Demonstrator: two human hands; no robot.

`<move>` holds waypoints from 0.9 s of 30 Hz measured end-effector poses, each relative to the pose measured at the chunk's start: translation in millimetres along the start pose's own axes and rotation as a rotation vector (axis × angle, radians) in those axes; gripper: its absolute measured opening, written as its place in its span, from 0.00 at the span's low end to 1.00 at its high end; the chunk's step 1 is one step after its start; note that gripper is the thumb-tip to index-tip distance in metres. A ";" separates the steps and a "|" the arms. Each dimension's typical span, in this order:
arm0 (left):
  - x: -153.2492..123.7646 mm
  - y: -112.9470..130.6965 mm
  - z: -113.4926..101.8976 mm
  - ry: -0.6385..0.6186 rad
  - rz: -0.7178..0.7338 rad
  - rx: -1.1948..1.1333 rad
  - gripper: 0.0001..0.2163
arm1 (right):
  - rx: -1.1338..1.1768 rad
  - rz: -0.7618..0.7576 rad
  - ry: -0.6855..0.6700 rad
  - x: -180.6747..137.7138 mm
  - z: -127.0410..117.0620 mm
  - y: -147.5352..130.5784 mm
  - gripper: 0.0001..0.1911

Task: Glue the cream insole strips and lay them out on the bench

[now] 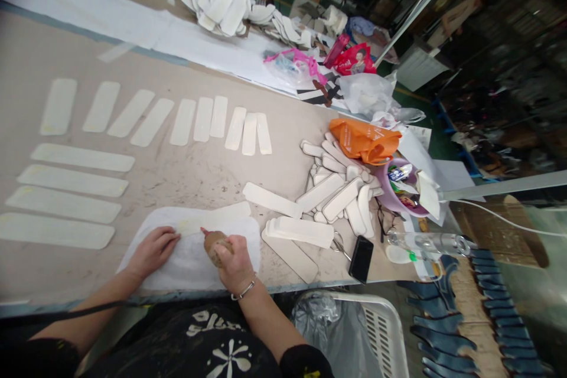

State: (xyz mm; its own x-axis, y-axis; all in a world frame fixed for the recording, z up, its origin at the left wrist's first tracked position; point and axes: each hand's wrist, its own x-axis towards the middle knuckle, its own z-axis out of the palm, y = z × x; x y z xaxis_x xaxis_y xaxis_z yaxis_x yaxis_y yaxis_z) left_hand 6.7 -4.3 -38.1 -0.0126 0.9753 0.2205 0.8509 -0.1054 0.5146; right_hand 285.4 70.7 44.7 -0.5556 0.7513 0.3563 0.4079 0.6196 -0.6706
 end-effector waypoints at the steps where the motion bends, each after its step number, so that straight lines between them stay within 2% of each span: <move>1: 0.2 0.1 -0.1 -0.005 -0.002 0.001 0.08 | 0.000 -0.002 -0.002 0.4 0.8 -0.2 0.23; 4: -0.2 -0.6 0.1 -0.011 -0.005 0.007 0.08 | -0.028 0.026 0.020 -2.1 -9.5 8.6 0.24; 11: -1.2 -1.6 0.8 0.007 0.015 0.008 0.08 | -0.154 0.158 0.140 -11.4 -53.2 43.8 0.28; 14: -1.2 -1.2 1.2 0.013 0.005 0.014 0.08 | -0.145 0.151 0.140 -6.4 -48.6 41.6 0.27; 21: -1.1 -1.2 1.4 0.006 -0.005 0.016 0.08 | -0.108 0.102 0.096 16.0 -14.9 28.8 0.26; 27: -1.4 -0.6 1.2 -0.003 -0.030 0.003 0.09 | -0.184 0.142 0.135 15.6 -35.5 53.2 0.27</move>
State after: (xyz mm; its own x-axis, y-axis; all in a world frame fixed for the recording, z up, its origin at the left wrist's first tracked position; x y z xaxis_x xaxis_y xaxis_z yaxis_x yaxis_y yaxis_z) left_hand 6.8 -5.5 -39.7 -0.0360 0.9787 0.2023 0.8517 -0.0758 0.5185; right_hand 324.2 123.5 37.7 -0.3866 0.8494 0.3591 0.6063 0.5275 -0.5950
